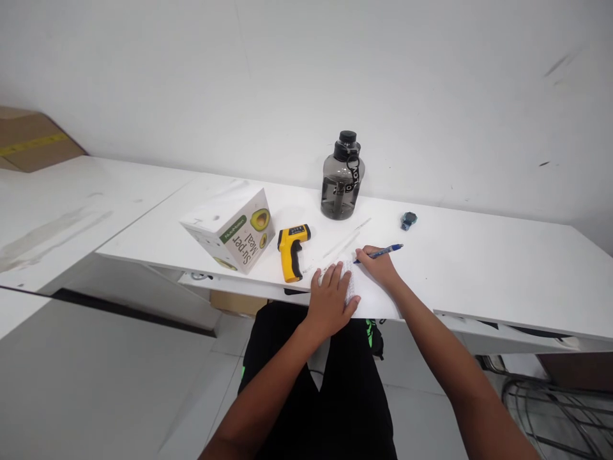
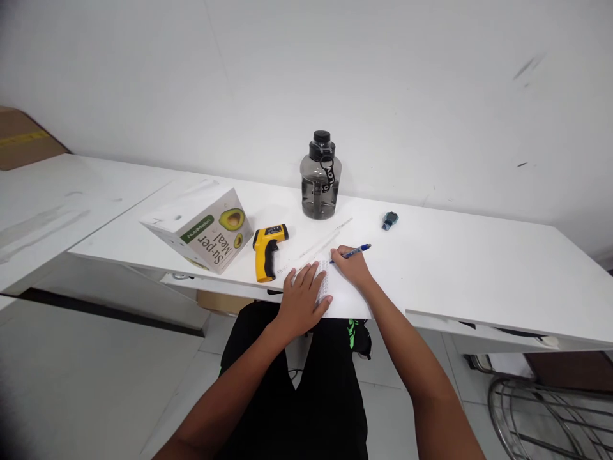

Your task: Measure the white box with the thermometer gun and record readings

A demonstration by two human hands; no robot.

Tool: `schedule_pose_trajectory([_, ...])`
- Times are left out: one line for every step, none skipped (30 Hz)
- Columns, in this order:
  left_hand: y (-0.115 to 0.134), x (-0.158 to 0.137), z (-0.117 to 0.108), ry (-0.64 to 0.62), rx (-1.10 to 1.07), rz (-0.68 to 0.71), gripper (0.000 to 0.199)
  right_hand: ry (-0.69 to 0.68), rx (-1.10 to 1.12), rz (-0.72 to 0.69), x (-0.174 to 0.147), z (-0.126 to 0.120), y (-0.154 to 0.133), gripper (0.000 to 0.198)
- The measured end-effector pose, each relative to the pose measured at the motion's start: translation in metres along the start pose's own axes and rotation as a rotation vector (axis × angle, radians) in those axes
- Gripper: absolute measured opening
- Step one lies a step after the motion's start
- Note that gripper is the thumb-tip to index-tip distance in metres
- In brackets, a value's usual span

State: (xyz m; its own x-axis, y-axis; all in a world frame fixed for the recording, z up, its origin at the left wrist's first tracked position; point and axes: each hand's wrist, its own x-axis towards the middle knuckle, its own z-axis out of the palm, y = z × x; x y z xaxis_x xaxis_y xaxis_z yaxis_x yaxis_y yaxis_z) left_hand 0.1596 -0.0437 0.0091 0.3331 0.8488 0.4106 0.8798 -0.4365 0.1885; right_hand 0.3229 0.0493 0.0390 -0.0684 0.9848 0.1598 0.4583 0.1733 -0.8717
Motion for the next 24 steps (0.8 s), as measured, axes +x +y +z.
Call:
schedule_pose_trajectory([-0.0001,0.0000,-0.0002,-0.001,-0.002,0.000,0.054,0.007,-0.001,0.000,-0.0002,0.0001,-0.0001,0.036])
schedule_pose_trajectory([-0.0002,0.0001,-0.0004,-0.003,-0.003,0.000,0.054,0.019,-0.002,0.000,-0.0004,0.0001,-0.0003,0.037])
schedule_pose_trajectory([-0.0003,0.0001,-0.0006,-0.004,-0.003,-0.001,0.054,0.030,-0.005,-0.002,-0.0006,0.0001,-0.0005,0.037])
schedule_pose_trajectory([-0.0003,0.0001,-0.0006,-0.005,-0.003,-0.001,0.054,0.036,-0.007,-0.004,-0.0007,0.0000,-0.0008,0.037])
schedule_pose_trajectory([-0.0004,0.0001,-0.0005,-0.005,-0.002,-0.002,0.054,0.035,-0.010,-0.004,-0.0008,-0.0001,-0.0012,0.037])
schedule_pose_trajectory([-0.0004,0.0000,-0.0003,-0.005,-0.001,-0.001,0.054,0.030,-0.012,-0.002,-0.0008,-0.0002,-0.0017,0.037])
schedule_pose_trajectory([-0.0004,-0.0002,0.0001,-0.002,0.000,-0.001,0.054,0.023,-0.013,0.001,-0.0008,-0.0004,-0.0023,0.037])
schedule_pose_trajectory([-0.0005,-0.0004,0.0007,0.003,0.000,0.001,0.054,0.017,-0.014,0.005,-0.0007,-0.0004,-0.0030,0.037])
schedule_pose_trajectory([-0.0005,-0.0006,0.0013,0.011,0.000,0.003,0.054,0.015,-0.014,0.008,-0.0006,-0.0005,-0.0036,0.036])
schedule_pose_trajectory([-0.0007,-0.0007,0.0020,0.018,0.000,0.006,0.053,0.018,-0.015,0.010,-0.0005,-0.0004,-0.0041,0.036])
schedule_pose_trajectory([-0.0009,-0.0009,0.0026,0.027,0.000,0.008,0.053,0.022,-0.015,0.010,-0.0004,-0.0003,-0.0044,0.036])
schedule_pose_trajectory([-0.0012,-0.0010,0.0032,0.034,0.002,0.010,0.053,0.024,-0.014,0.009,-0.0003,-0.0001,-0.0045,0.036])
schedule_pose_trajectory([-0.0015,-0.0011,0.0036,0.040,0.004,0.012,0.053,0.025,-0.014,0.006,-0.0002,0.0001,-0.0044,0.036])
schedule_pose_trajectory([-0.0019,-0.0011,0.0039,0.044,0.008,0.014,0.054,0.024,-0.013,0.001,-0.0001,0.0003,-0.0041,0.036])
schedule_pose_trajectory([-0.0022,-0.0012,0.0041,0.048,0.011,0.016,0.054,0.022,-0.010,-0.003,-0.0001,0.0004,-0.0038,0.036])
schedule_pose_trajectory([-0.0025,-0.0014,0.0042,0.051,0.015,0.017,0.054,0.020,-0.008,-0.006,-0.0002,0.0005,-0.0034,0.036])
schedule_pose_trajectory([-0.0027,-0.0015,0.0042,0.053,0.017,0.019,0.054,0.020,-0.006,-0.007,-0.0003,0.0006,-0.0031,0.037])
schedule_pose_trajectory([-0.0028,-0.0016,0.0042,0.053,0.018,0.019,0.054,0.024,-0.003,-0.007,-0.0005,0.0006,-0.0030,0.037])
schedule_pose_trajectory([-0.0028,-0.0016,0.0042,0.053,0.017,0.019,0.054,0.032,0.001,-0.004,-0.0008,0.0006,-0.0031,0.037])
schedule_pose_trajectory([-0.0027,-0.0017,0.0042,0.051,0.015,0.018,0.054,0.041,0.004,0.000,-0.0012,0.0005,-0.0034,0.038])
schedule_pose_trajectory([-0.0026,-0.0017,0.0041,0.048,0.012,0.018,0.054,0.049,0.006,0.003,-0.0015,0.0005,-0.0038,0.038])
schedule_pose_trajectory([-0.0023,-0.0017,0.0040,0.045,0.008,0.016,0.054,0.054,0.007,0.005,-0.0017,0.0005,-0.0043,0.038])
schedule_pose_trajectory([-0.0021,-0.0016,0.0038,0.041,0.005,0.014,0.053,0.057,0.005,0.005,-0.0019,0.0005,-0.0048,0.038])
schedule_pose_trajectory([-0.0018,-0.0015,0.0037,0.036,0.002,0.011,0.053,0.057,0.001,0.004,-0.0020,0.0005,-0.0052,0.038])
